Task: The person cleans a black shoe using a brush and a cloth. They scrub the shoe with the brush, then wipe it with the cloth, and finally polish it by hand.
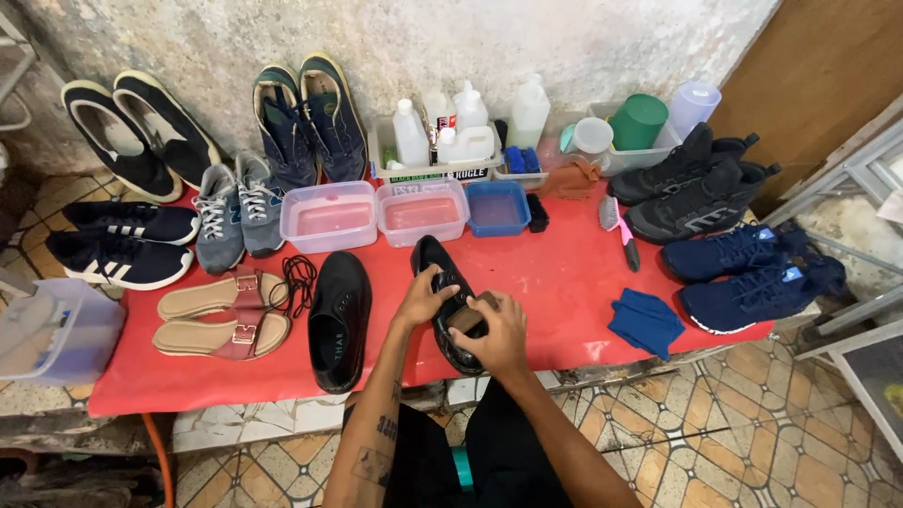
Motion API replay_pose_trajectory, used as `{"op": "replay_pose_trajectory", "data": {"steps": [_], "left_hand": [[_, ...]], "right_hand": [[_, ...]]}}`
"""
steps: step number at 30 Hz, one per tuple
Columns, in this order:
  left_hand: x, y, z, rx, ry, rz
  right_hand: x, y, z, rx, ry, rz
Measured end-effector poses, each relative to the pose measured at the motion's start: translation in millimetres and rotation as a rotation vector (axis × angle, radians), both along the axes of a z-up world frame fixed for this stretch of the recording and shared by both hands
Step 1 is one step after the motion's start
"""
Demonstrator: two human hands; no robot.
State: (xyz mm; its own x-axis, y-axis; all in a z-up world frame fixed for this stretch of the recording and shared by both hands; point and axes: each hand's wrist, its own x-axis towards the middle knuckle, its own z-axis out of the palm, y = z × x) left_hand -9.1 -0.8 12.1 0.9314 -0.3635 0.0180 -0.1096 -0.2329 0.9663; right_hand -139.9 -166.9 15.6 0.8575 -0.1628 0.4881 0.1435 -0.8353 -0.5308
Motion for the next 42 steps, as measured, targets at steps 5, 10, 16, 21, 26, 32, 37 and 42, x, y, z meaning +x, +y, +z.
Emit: {"op": "replay_pose_trajectory", "data": {"steps": [5,10,16,21,26,32,37,42], "left_hand": [[8.0,0.8,-14.6,0.019,-0.001,-0.030],[-0.8,1.3,4.0,-0.006,0.024,-0.005],[2.3,1.1,-4.8,-0.013,0.031,-0.028],[8.8,0.5,-12.5,-0.035,0.044,-0.033],[4.0,-1.4,-8.8,-0.011,0.034,-0.014],[-1.6,0.5,3.0,-0.003,0.033,-0.022],[11.5,-0.6,-26.1,-0.007,0.036,-0.006],[19.4,-2.8,-34.5,-0.019,0.031,-0.003]], "right_hand": [[-12.3,11.2,21.1,0.008,-0.019,0.312],[-2.5,-3.6,9.7,0.010,0.035,0.037],[-10.1,5.1,20.2,0.112,-0.079,0.405],[-21.3,22.6,23.6,0.051,-0.065,0.345],[-12.9,15.1,12.0,0.010,-0.049,0.084],[-15.0,20.5,17.2,-0.098,-0.080,0.128],[-15.1,35.4,12.8,-0.270,-0.246,0.169],[-20.5,44.6,29.8,-0.355,-0.266,0.087]]}}
